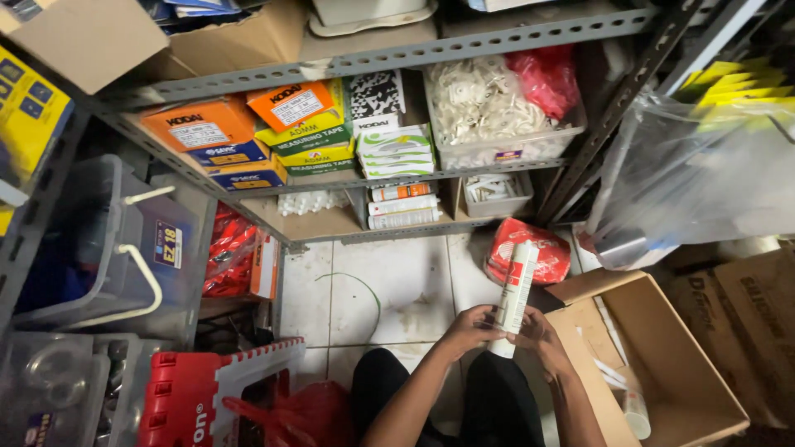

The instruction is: Unpacking tubes of silicone sealant from a box and organizing various hardware items on shelves.

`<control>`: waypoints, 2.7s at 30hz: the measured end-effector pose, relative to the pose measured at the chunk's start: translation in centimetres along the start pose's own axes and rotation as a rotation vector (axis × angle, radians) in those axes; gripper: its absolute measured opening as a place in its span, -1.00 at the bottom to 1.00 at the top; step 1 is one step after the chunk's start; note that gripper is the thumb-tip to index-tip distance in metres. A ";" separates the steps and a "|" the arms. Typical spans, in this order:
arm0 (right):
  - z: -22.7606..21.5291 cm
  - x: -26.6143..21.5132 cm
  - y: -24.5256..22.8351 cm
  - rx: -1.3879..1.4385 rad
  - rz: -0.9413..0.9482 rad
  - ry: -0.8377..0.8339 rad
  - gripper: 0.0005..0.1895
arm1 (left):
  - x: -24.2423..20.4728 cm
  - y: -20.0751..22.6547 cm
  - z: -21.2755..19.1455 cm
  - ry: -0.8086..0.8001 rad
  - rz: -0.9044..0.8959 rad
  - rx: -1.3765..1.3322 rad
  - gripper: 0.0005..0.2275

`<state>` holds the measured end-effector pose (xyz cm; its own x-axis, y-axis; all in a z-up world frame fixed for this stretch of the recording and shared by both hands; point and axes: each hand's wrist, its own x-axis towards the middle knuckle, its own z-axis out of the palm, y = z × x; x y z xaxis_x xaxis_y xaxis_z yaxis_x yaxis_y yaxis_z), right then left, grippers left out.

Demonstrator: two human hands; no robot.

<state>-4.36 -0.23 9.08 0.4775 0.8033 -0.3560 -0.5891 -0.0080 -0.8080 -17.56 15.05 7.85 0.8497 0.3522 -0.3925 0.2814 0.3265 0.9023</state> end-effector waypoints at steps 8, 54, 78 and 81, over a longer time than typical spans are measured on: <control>4.2 0.9 0.3 -0.065 0.064 -0.023 -0.34 | -2.0 -0.2 -3.6 0.039 0.092 -0.090 -0.56; 35.4 23.4 12.3 -0.198 0.161 -0.319 -0.30 | -7.2 -2.4 -32.0 0.855 0.189 -0.752 -0.57; 41.5 30.5 7.4 -0.289 -0.014 -0.180 -0.26 | 5.3 -1.5 -40.5 0.780 0.463 -0.814 -0.69; 41.0 31.8 8.3 -0.299 -0.061 -0.158 -0.30 | 6.9 -1.8 -41.6 0.759 0.474 -0.829 -0.71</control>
<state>-20.84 49.68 10.29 0.3847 0.8900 -0.2448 -0.3343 -0.1129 -0.9357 -30.71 53.39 -3.91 0.2367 0.9207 -0.3104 -0.5915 0.3900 0.7057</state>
